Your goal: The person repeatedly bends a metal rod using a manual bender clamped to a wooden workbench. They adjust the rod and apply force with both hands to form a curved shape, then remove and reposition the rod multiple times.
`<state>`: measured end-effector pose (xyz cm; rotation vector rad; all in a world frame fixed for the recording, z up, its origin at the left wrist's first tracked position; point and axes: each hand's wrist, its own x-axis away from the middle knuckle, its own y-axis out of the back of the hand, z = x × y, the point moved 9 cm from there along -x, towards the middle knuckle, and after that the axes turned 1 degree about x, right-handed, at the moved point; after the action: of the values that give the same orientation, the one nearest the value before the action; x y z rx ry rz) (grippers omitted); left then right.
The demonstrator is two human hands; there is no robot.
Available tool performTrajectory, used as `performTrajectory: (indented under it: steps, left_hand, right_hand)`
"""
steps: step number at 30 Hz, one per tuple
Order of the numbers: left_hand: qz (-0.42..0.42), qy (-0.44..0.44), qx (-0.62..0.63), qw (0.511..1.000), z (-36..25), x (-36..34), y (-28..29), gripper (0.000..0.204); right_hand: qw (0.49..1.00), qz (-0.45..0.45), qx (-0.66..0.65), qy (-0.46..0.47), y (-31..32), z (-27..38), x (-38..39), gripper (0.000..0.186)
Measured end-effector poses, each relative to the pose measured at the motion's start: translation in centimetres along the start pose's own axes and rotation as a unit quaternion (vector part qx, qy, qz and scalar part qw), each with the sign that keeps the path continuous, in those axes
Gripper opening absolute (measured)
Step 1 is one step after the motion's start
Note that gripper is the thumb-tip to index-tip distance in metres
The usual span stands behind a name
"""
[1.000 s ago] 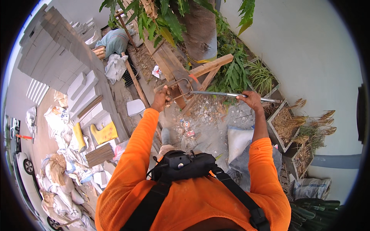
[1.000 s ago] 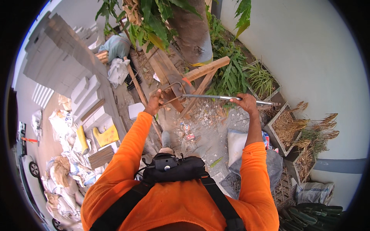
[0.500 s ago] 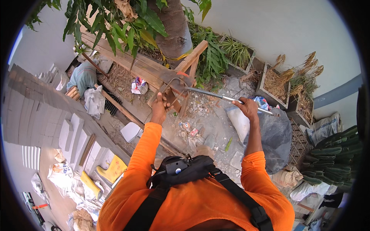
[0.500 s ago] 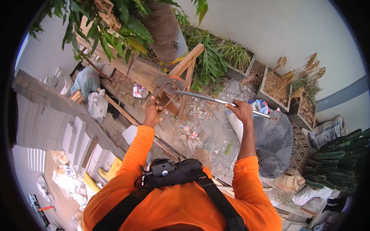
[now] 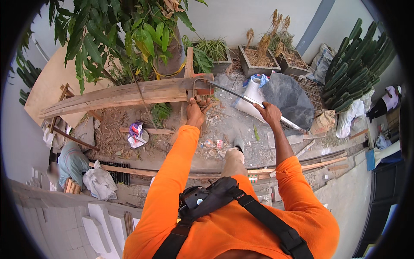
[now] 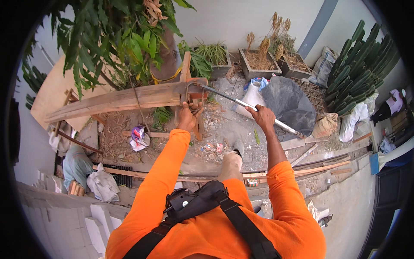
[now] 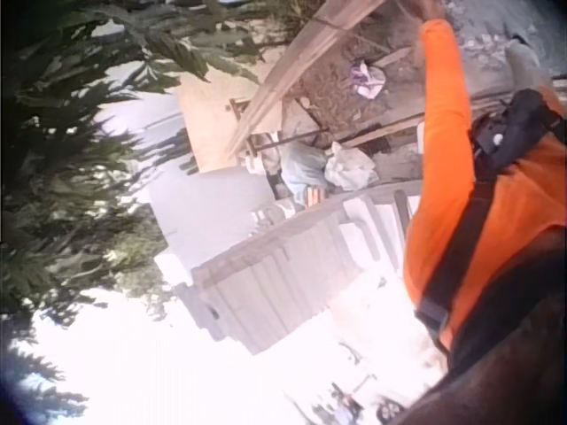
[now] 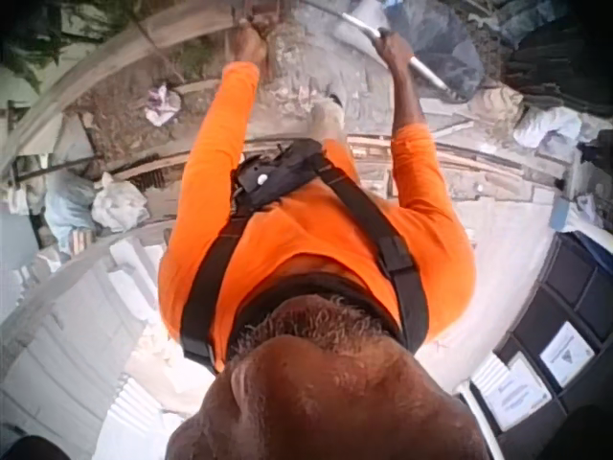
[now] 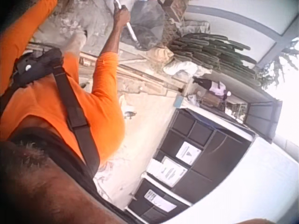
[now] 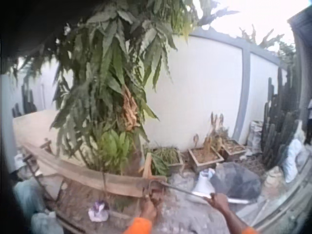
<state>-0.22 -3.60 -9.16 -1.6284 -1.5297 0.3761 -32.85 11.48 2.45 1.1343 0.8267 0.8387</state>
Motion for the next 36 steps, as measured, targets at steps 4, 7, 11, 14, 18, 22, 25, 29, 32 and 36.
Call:
performTrajectory:
  steps: [4,7,11,14,18,22,25,29,32,36]
  left_hand:
    - [0.03,0.037,0.001,0.999,-0.1,-0.2,0.3,0.043]
    - [0.024,0.055,0.004,0.998,0.5,0.3,-0.3,0.045]
    - [0.032,0.045,-0.008,0.998,-0.3,0.4,1.1,0.046]
    - [0.03,0.056,-0.009,0.998,-0.1,1.8,0.2,0.043]
    - [0.03,0.054,0.001,0.998,-0.6,1.5,0.3,0.042]
    - [0.039,0.047,-0.005,0.998,-0.3,1.5,0.0,0.04]
    - [0.034,0.046,-0.004,0.998,-0.2,1.4,0.4,0.041]
    - [0.039,0.05,0.005,0.998,0.0,0.9,0.7,0.041]
    - [0.038,0.053,0.008,0.998,0.0,0.8,0.7,0.042]
    - [0.042,0.051,0.002,0.998,0.0,1.2,0.1,0.043]
  right_hand:
    - [0.999,0.024,-0.01,0.024,-0.8,-0.7,-1.6,0.081]
    - [1.0,0.007,0.011,0.029,0.7,-1.2,-1.7,0.081]
    - [0.997,-0.034,0.044,0.056,2.4,1.2,-1.6,0.077]
    - [0.995,-0.051,0.057,0.066,3.9,1.0,-1.3,0.074]
    - [0.994,-0.057,0.05,0.077,4.6,1.9,-1.7,0.072]
    - [0.998,-0.03,0.027,0.052,2.9,0.6,-1.1,0.069]
    - [0.998,-0.038,0.01,0.045,2.4,0.7,0.0,0.071]
    - [0.997,-0.052,0.032,0.04,3.1,1.3,0.4,0.071]
    - [0.998,-0.044,0.031,0.024,2.8,1.6,1.3,0.072]
    - [0.998,-0.046,0.034,-0.012,2.5,1.9,3.5,0.076]
